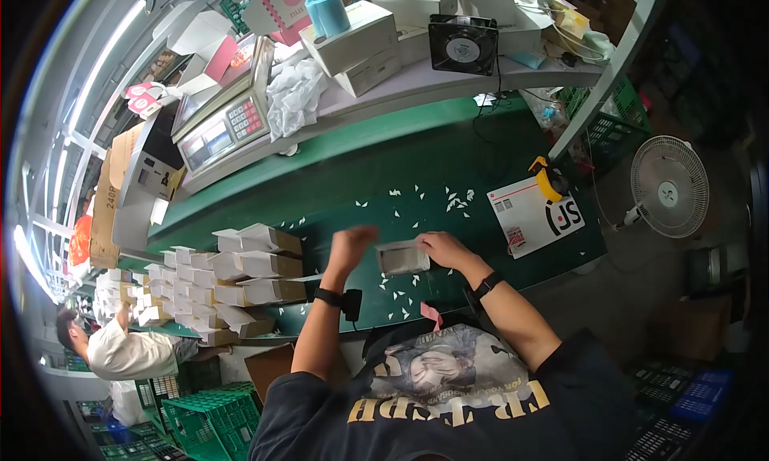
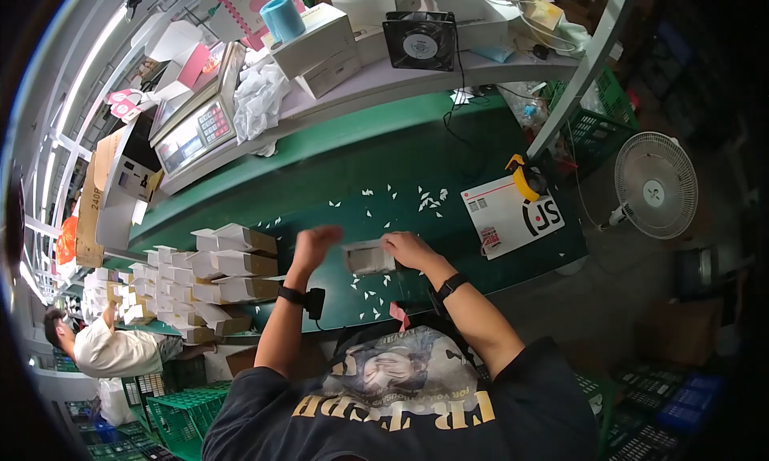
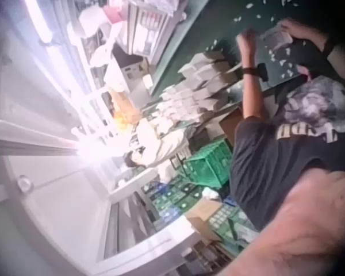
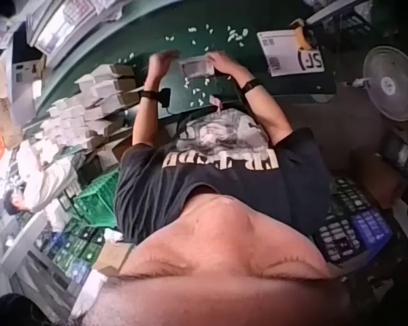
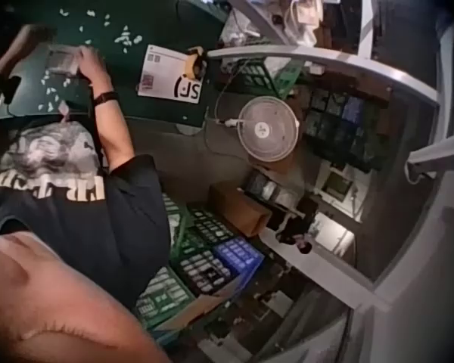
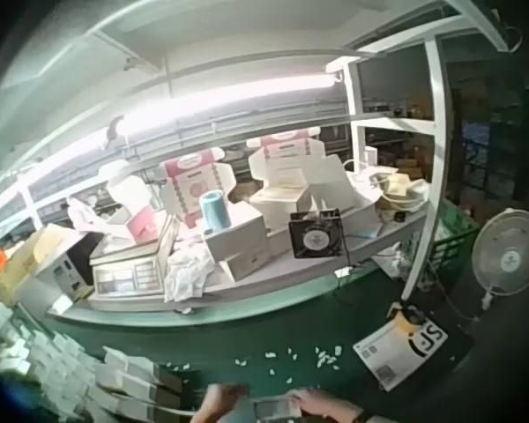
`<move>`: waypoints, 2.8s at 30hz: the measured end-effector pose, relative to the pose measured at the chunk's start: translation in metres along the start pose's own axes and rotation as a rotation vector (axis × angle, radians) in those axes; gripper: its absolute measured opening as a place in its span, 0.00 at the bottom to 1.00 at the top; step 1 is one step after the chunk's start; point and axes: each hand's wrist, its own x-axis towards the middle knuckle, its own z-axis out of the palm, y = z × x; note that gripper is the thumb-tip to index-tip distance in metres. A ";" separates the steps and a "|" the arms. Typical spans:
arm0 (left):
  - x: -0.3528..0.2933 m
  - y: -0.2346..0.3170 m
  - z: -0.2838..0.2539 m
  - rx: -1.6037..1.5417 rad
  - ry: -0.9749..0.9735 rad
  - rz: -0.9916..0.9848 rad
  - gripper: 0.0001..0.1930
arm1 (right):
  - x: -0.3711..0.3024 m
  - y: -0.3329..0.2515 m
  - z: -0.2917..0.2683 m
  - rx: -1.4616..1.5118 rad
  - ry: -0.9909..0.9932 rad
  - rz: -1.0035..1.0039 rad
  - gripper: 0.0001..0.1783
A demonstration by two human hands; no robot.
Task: The person seals a cardboard box using a tape dispenser, then picks up a white bag and places a white box into it before folding the bag.
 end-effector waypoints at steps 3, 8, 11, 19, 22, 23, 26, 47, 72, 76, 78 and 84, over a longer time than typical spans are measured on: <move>-0.029 -0.046 0.018 -0.065 0.330 -0.178 0.07 | -0.003 0.011 0.018 0.125 0.123 -0.019 0.14; -0.064 -0.021 0.046 -0.792 -0.083 -0.662 0.10 | -0.015 0.032 0.020 0.457 0.201 0.200 0.15; -0.061 -0.009 0.061 -0.624 -0.186 -0.497 0.15 | -0.019 0.023 0.022 0.631 -0.037 0.380 0.16; -0.043 -0.012 0.047 -1.398 -0.086 -1.122 0.32 | -0.007 -0.001 0.030 0.442 0.067 0.466 0.14; -0.026 0.007 0.034 -1.237 -0.181 -1.061 0.34 | -0.014 0.000 -0.005 1.414 0.034 0.868 0.14; -0.024 0.011 0.032 -1.155 -0.226 -1.032 0.36 | -0.011 -0.006 -0.008 1.415 0.039 0.869 0.14; -0.041 -0.008 0.041 -1.195 -0.246 -0.869 0.33 | 0.005 -0.024 -0.005 0.922 -0.085 0.728 0.22; -0.077 -0.003 0.071 0.485 -0.234 0.161 0.32 | -0.037 -0.002 0.035 -0.380 0.055 -0.306 0.26; -0.093 0.040 0.106 0.482 -0.267 -0.172 0.48 | -0.052 0.024 0.077 0.670 -0.066 0.610 0.28; -0.091 0.042 0.102 0.475 -0.287 -0.163 0.47 | -0.038 0.014 0.064 0.667 -0.172 0.608 0.23; -0.089 0.042 0.100 0.472 -0.289 -0.148 0.48 | -0.042 0.017 0.066 0.606 -0.179 0.575 0.22; -0.088 0.045 0.099 0.484 -0.307 -0.172 0.48 | -0.053 0.022 0.065 0.731 -0.181 0.477 0.22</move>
